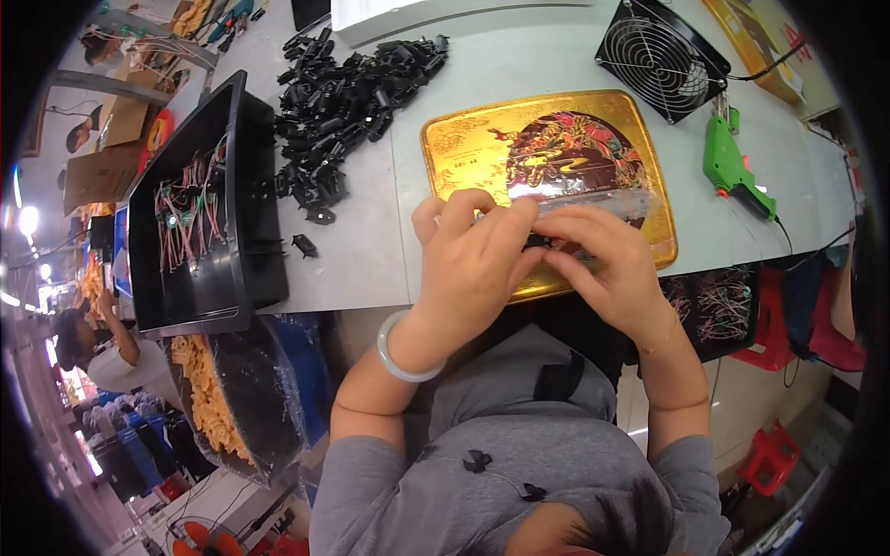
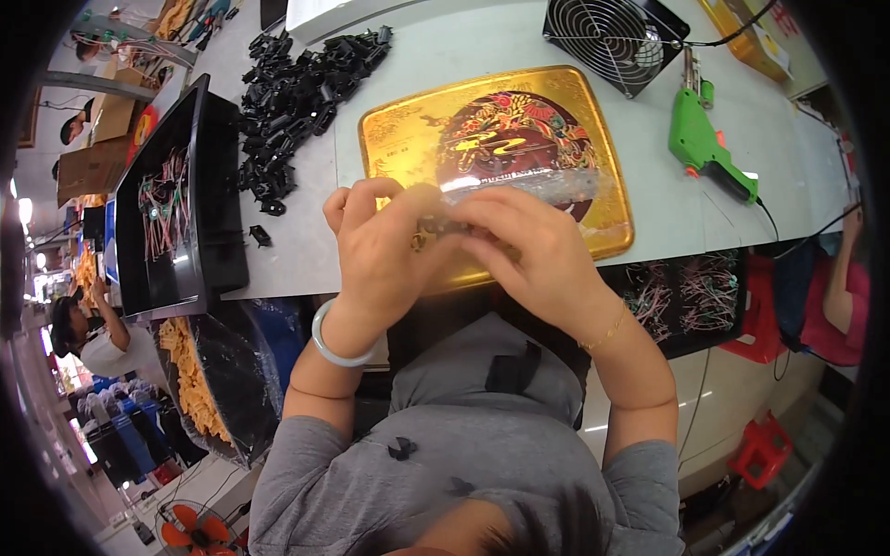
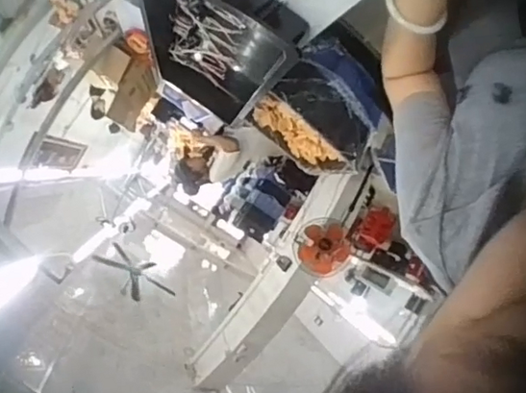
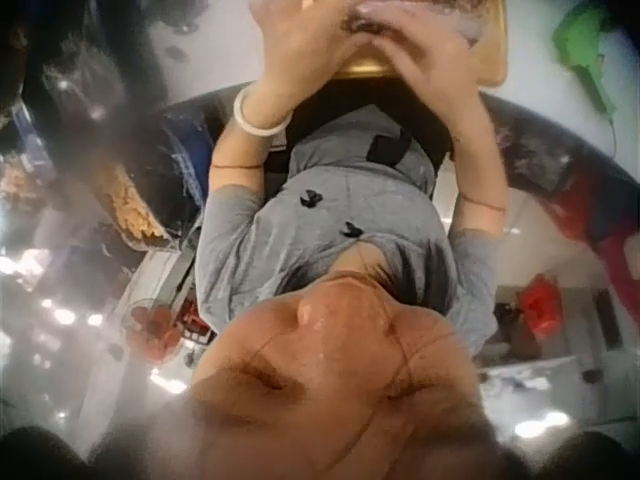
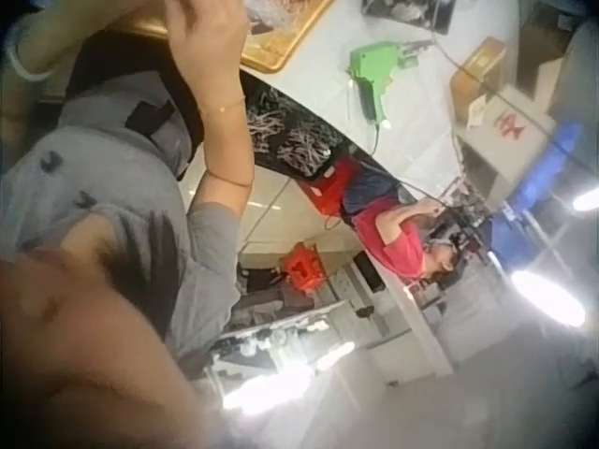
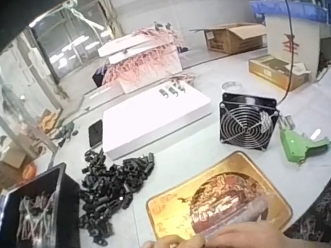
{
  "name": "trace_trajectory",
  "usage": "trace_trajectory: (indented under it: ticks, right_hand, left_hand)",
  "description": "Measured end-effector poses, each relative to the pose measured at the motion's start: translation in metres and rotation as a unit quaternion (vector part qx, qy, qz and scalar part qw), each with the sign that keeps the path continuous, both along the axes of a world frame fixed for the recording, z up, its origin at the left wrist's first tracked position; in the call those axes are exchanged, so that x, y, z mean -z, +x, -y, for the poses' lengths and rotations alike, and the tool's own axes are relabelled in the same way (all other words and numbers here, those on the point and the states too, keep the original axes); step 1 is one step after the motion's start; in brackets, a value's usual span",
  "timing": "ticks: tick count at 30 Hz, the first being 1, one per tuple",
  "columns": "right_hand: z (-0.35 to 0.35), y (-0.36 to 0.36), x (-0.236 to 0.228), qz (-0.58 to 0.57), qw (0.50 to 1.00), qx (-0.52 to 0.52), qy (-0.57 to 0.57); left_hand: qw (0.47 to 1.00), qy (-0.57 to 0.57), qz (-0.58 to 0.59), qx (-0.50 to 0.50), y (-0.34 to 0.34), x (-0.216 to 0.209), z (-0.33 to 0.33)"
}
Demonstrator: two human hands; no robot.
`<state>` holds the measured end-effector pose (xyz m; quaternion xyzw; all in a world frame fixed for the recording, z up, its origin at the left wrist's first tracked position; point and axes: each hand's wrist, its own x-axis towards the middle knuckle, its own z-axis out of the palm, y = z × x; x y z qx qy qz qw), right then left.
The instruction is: The person solders wires to small green circuit boards using a handheld soldering gun.
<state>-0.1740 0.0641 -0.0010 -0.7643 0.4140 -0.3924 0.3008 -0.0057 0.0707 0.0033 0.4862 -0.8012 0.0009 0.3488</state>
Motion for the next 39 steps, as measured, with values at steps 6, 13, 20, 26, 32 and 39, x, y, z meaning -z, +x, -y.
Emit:
trace_trajectory:
  ticks: [6,13,20,26,32,39]
  right_hand:
    - [0.015,0.0,-0.007,0.002,0.993,-0.078,0.092]
    - [0.024,0.007,-0.002,-0.032,0.998,-0.019,0.05]
    - [0.022,0.017,0.006,-0.081,0.996,-0.025,-0.003]
    - [0.025,0.017,0.008,-0.111,0.993,-0.022,-0.033]
    - [0.026,0.018,0.003,-0.15,0.988,-0.033,0.002]
    - [0.026,0.017,0.002,-0.113,0.992,-0.046,-0.006]
  left_hand:
    - [0.999,-0.026,-0.004,0.031,0.012,0.014,0.0]
    - [0.99,-0.036,-0.121,-0.067,0.048,0.019,-0.009]
    - [0.958,-0.049,-0.245,-0.143,0.096,0.047,-0.035]
    - [0.955,-0.089,-0.217,-0.181,0.115,0.055,-0.05]
    - [0.951,-0.059,-0.202,-0.228,0.126,0.056,-0.048]
    - [0.948,-0.041,-0.163,-0.271,0.137,0.059,-0.042]
